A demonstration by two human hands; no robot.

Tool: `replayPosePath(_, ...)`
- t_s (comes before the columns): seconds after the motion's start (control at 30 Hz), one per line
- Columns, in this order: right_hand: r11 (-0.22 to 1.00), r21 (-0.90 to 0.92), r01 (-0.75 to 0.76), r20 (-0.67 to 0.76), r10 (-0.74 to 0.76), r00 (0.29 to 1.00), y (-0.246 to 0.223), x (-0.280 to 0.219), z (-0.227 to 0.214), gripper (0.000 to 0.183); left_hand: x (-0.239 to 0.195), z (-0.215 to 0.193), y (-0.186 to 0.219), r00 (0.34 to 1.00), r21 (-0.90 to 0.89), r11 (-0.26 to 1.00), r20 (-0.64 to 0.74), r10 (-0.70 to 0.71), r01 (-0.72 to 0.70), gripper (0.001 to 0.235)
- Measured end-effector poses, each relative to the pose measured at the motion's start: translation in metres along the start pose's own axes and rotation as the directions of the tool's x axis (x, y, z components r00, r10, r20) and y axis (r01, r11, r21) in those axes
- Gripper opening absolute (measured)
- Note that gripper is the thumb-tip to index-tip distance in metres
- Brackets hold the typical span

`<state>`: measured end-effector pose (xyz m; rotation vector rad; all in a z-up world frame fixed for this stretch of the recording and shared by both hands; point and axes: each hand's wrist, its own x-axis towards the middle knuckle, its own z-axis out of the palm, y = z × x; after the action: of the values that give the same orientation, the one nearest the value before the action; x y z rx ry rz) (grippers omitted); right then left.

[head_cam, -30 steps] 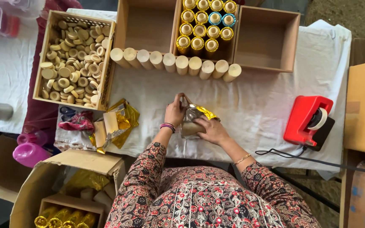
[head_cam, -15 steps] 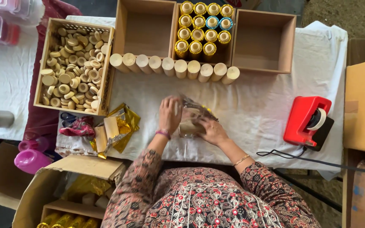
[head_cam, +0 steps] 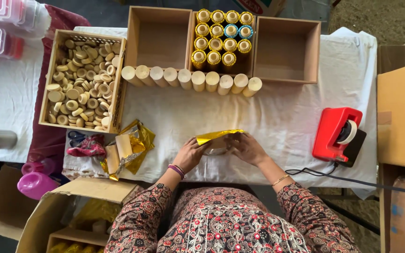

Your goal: The person wipes wooden candle holders with a red cloth, then wraps them in gold foil and places the foil-wrapped holders into a cardboard box with other finished gold-capped pieces.

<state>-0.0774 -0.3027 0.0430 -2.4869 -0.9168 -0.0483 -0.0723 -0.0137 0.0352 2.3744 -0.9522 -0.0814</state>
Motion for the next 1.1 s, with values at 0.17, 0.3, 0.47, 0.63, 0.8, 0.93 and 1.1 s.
replayPosePath(0.17, 0.999, 0.041, 0.007, -0.067, -0.004, 0.998, 0.0, 0.001, -0.012, 0.026, 0.004, 0.001, -0.001, 0.981, -0.082, 0.983, 0.114, -0.156, 0.166, 0.042)
replayPosePath(0.3, 0.987, 0.131, -0.09, -0.009, 0.092, 0.996, -0.004, 0.013, -0.037, 0.018, 0.004, 0.008, -0.015, 0.988, -0.154, 0.979, 0.099, -0.117, 0.131, 0.044)
replayPosePath(0.47, 0.942, 0.224, -0.25, 0.034, 0.249, 0.968, 0.013, 0.008, -0.026, 0.012, 0.022, -0.031, -0.003, 0.977, -0.165, 0.98, 0.197, -0.079, 0.113, 0.056)
replayPosePath(0.63, 0.926, 0.253, -0.279, 0.027, 0.281, 0.959, 0.019, 0.012, -0.022, 0.01, 0.014, -0.005, -0.015, 0.995, -0.06, 0.997, 0.092, -0.038, 0.044, 0.052)
replayPosePath(0.8, 0.906, 0.29, -0.309, -0.028, 0.331, 0.943, 0.023, 0.009, -0.025, 0.01, 0.018, 0.026, -0.048, 0.975, -0.274, 0.936, 0.055, -0.214, 0.221, 0.029)
replayPosePath(0.93, 0.872, 0.264, -0.411, -0.127, 0.454, 0.882, 0.021, 0.002, -0.029, 0.012, 0.035, 0.013, -0.052, 0.944, -0.391, 0.859, 0.142, -0.298, 0.33, 0.035)
replayPosePath(1.1, 0.963, -0.026, -0.269, -0.387, 0.238, 0.891, -0.011, 0.004, -0.038, 0.015, 0.035, 0.026, -0.062, 0.969, -0.486, 0.841, 0.057, -0.242, 0.238, 0.039)
